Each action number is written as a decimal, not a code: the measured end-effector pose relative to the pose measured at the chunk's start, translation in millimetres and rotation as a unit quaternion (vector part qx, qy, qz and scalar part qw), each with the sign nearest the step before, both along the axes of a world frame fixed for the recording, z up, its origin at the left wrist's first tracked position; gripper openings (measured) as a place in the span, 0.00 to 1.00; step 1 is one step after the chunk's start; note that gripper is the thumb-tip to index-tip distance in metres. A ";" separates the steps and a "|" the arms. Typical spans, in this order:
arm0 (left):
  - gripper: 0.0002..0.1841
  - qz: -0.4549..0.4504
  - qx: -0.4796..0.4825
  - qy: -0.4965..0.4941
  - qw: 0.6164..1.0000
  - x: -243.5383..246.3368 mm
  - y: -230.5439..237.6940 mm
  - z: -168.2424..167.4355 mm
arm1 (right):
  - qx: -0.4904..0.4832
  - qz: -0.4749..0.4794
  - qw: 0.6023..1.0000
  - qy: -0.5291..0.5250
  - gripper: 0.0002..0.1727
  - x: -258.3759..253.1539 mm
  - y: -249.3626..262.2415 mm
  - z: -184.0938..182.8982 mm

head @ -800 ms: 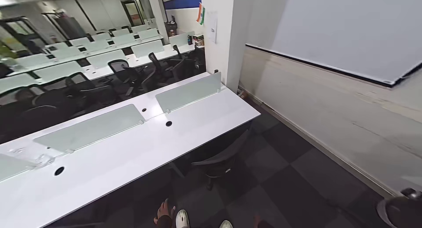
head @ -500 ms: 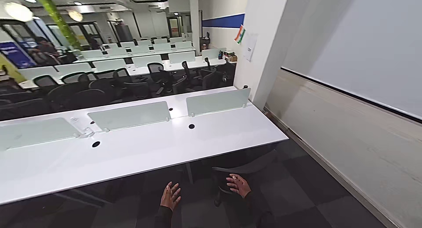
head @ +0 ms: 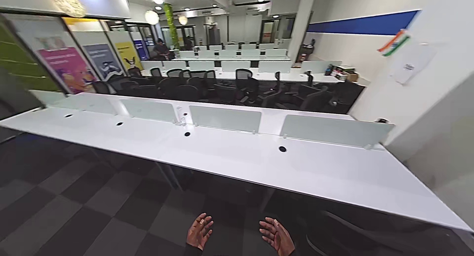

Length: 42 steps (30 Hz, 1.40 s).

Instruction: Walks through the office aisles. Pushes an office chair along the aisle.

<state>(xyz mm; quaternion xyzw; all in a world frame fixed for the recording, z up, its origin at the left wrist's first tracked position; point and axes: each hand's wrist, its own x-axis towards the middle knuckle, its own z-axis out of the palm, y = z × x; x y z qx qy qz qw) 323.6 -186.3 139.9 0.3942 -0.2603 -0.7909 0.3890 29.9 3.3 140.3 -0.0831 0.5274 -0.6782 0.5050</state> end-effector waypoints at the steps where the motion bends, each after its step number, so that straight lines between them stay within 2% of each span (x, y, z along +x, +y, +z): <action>1: 0.15 0.027 -0.006 0.004 1.000 19.6 -4.3 3.1 | 0.005 0.021 1.000 -0.004 0.27 15.2 -20.7 1.8; 7: 0.21 0.167 -0.058 0.015 0.984 128.9 -13.9 -4.0 | 0.020 0.221 0.975 0.022 0.25 117.1 -147.4 11.2; 13: 0.16 0.353 -0.018 0.014 0.935 212.1 4.9 -6.8 | 0.020 0.435 0.899 0.045 0.25 231.3 -251.4 0.0; 18: 0.13 0.446 -0.006 -0.008 0.895 273.3 -10.6 -14.0 | 0.024 0.542 0.839 0.045 0.24 318.0 -328.8 -9.5; 22: 0.15 0.473 -0.006 -0.058 0.879 325.0 -58.0 -23.9 | 0.018 0.578 0.815 0.037 0.25 373.4 -407.6 -23.4; 26: 0.15 0.480 -0.014 -0.134 0.867 378.0 -109.8 -5.0 | 0.044 0.581 0.812 0.021 0.25 435.9 -496.2 -15.6; 29: 0.16 0.506 -0.037 -0.179 0.843 421.6 -138.5 4.9 | 0.031 0.632 0.774 0.032 0.24 488.5 -557.3 -15.6; 33: 0.15 0.595 -0.016 -0.167 0.786 476.5 -162.7 12.3 | 0.006 0.696 0.716 0.054 0.22 578.1 -623.1 -2.6; 37: 0.13 0.651 0.025 -0.159 0.742 527.9 -189.6 1.2 | -0.022 0.730 0.681 0.051 0.22 669.5 -665.5 -0.7; 42: 0.13 0.665 0.039 -0.133 0.733 620.5 -244.0 -26.2 | -0.039 0.752 0.656 0.047 0.22 781.0 -708.5 -13.9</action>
